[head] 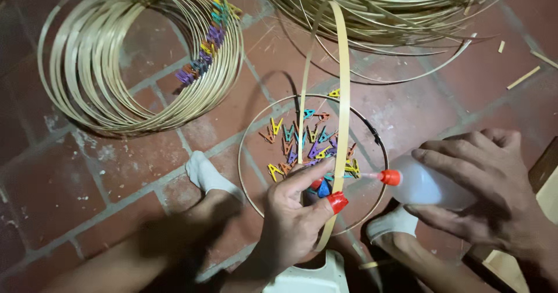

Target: The person assembles a circular basket frame by applying glue to the ends of thin wooden strips and securing them with colorful plastic clips. The person repeatedly glues and clips the strips to form a continuous ring.

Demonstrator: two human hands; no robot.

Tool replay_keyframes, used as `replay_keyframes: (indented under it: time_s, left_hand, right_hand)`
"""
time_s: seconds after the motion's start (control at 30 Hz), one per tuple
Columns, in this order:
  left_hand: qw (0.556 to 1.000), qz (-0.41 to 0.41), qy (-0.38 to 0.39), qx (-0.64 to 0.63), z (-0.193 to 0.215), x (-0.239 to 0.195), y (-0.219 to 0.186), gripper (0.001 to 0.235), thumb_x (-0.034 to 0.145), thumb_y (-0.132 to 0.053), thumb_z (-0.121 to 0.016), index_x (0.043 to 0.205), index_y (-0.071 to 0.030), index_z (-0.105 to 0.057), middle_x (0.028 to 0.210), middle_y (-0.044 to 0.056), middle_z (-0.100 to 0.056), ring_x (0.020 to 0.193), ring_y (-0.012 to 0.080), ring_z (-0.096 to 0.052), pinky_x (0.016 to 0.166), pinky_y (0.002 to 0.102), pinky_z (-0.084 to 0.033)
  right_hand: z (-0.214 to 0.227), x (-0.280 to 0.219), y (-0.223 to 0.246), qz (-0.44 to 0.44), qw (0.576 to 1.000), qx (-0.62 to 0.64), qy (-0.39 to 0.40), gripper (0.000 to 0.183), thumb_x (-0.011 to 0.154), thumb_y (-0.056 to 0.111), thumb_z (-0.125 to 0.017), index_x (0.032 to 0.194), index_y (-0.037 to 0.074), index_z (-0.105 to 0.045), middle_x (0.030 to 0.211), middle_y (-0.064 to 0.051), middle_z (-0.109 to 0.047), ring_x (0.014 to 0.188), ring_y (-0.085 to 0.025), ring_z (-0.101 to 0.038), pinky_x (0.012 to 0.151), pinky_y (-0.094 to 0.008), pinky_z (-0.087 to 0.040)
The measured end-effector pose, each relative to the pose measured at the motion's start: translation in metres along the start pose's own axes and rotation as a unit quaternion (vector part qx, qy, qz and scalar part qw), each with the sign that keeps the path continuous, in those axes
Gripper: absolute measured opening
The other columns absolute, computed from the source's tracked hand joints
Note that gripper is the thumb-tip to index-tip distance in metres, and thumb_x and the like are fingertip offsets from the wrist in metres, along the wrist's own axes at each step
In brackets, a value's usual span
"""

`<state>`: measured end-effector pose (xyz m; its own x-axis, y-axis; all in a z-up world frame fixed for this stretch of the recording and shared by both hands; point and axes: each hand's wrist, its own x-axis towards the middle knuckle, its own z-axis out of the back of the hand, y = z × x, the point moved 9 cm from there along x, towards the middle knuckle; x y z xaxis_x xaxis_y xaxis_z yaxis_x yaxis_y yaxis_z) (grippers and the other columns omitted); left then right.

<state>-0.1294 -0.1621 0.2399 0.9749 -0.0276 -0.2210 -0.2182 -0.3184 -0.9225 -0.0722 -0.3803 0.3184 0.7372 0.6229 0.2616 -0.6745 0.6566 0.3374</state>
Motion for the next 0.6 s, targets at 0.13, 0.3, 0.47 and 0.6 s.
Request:
replay_keyframes:
  time_s: [0.13, 0.3, 0.47, 0.6]
  left_hand:
    - [0.998, 0.016, 0.005, 0.068, 0.0, -0.001, 0.003, 0.054, 0.086, 0.002, -0.073, 0.139, 0.005, -0.065, 0.093, 0.004, -0.064, 0.061, 0.0006, -0.044, 0.054, 0.019, -0.039]
    - [0.996, -0.061, 0.036, 0.047, -0.009, 0.0, -0.01, 0.051, 0.091, 0.005, -0.069, 0.14, 0.011, -0.06, 0.123, 0.011, -0.067, 0.102, 0.0078, -0.056, 0.089, 0.024, -0.048]
    - [0.997, -0.051, 0.056, 0.014, -0.013, 0.002, -0.009, 0.051, 0.092, 0.003, -0.066, 0.14, 0.013, -0.057, 0.134, 0.016, -0.066, 0.124, 0.0151, -0.06, 0.108, 0.031, -0.05]
    - [0.997, -0.056, 0.049, 0.028, -0.015, 0.004, -0.014, 0.05, 0.09, 0.003, -0.066, 0.139, 0.013, -0.057, 0.134, 0.016, -0.067, 0.123, 0.0151, -0.061, 0.108, 0.031, -0.051]
  right_hand:
    - [0.007, 0.012, 0.015, 0.011, 0.998, -0.045, 0.032, 0.077, 0.054, 0.046, -0.087, 0.123, 0.016, -0.069, 0.112, -0.002, -0.072, 0.096, -0.02, -0.062, 0.091, -0.045, -0.03]
    - [0.008, 0.015, 0.015, 0.016, 0.994, -0.089, 0.064, 0.081, 0.051, 0.048, -0.087, 0.124, 0.017, -0.069, 0.112, -0.002, -0.072, 0.096, -0.019, -0.064, 0.083, -0.047, -0.034]
    - [0.004, 0.015, 0.012, 0.056, 0.979, -0.145, 0.132, 0.108, 0.036, 0.058, -0.082, 0.134, 0.016, -0.067, 0.121, -0.005, -0.072, 0.102, -0.024, -0.065, 0.076, -0.043, -0.044]
    - [0.015, 0.017, 0.021, 0.084, 0.987, -0.094, 0.099, 0.097, 0.05, 0.052, -0.081, 0.137, 0.012, -0.063, 0.125, -0.01, -0.07, 0.104, -0.027, -0.064, 0.085, -0.041, -0.051]
